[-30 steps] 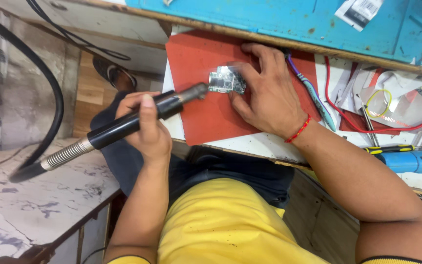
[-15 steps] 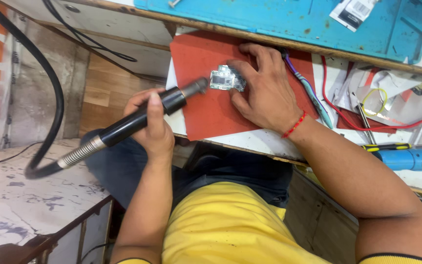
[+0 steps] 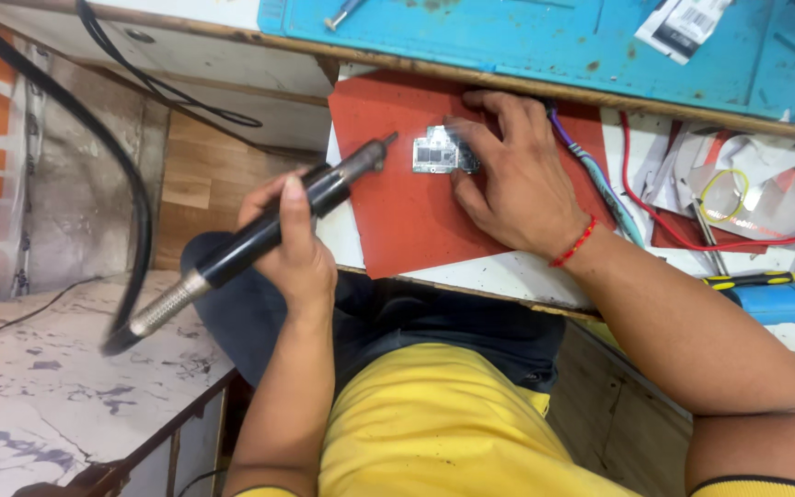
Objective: The person uses a hot air gun to heat a small circuit board placed on a red mat. They then use a purple tool to scrape or clean the surface of the board. The person is seated at a cluttered workbench with various tools and electronic parts visible.
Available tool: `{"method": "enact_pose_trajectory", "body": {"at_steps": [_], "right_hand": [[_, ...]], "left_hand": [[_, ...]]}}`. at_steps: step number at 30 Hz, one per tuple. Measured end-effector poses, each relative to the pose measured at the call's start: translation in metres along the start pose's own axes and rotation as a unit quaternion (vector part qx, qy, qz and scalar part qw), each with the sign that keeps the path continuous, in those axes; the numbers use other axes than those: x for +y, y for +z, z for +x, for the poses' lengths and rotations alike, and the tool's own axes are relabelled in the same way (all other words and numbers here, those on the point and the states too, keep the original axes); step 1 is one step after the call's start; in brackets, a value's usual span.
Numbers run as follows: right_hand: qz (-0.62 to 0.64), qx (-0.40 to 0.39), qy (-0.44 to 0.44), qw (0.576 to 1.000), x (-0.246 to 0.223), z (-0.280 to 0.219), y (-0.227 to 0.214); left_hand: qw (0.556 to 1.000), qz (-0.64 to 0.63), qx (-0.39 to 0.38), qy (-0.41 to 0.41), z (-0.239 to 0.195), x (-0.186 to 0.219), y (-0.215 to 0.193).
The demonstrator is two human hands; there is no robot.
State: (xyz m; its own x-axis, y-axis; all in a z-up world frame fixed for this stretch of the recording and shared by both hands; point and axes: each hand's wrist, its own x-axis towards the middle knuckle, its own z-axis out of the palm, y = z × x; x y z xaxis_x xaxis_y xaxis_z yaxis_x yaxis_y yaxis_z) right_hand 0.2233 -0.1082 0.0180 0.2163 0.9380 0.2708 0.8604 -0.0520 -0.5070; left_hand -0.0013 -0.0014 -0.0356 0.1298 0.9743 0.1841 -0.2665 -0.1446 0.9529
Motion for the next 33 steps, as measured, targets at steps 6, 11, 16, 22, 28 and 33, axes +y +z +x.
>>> {"method": "enact_pose_trajectory", "body": {"at_steps": [6,11,16,22,28,33], "right_hand": [[-0.002,-0.013,0.006,1.0,0.003,-0.002,0.002],[0.001,-0.012,0.01,1.0,0.002,0.004,-0.002],[-0.003,-0.014,0.004,1.0,0.002,-0.003,0.002],[-0.014,-0.025,0.005,1.0,0.0,0.0,0.0],[-0.019,-0.031,0.005,0.999,0.0,-0.001,0.0],[-0.02,-0.027,0.007,0.999,-0.002,0.002,-0.001]], "left_hand": [[0.992,0.044,-0.06,0.104,-0.001,0.006,0.002],[0.954,0.177,-0.172,0.171,0.009,0.022,0.008],[0.988,0.079,-0.091,0.095,-0.003,0.007,-0.004],[0.995,0.022,-0.045,0.089,0.0,0.0,-0.003],[0.993,0.047,-0.056,0.095,-0.002,0.009,-0.001],[0.993,0.044,-0.091,0.068,-0.002,0.009,0.002]]}}
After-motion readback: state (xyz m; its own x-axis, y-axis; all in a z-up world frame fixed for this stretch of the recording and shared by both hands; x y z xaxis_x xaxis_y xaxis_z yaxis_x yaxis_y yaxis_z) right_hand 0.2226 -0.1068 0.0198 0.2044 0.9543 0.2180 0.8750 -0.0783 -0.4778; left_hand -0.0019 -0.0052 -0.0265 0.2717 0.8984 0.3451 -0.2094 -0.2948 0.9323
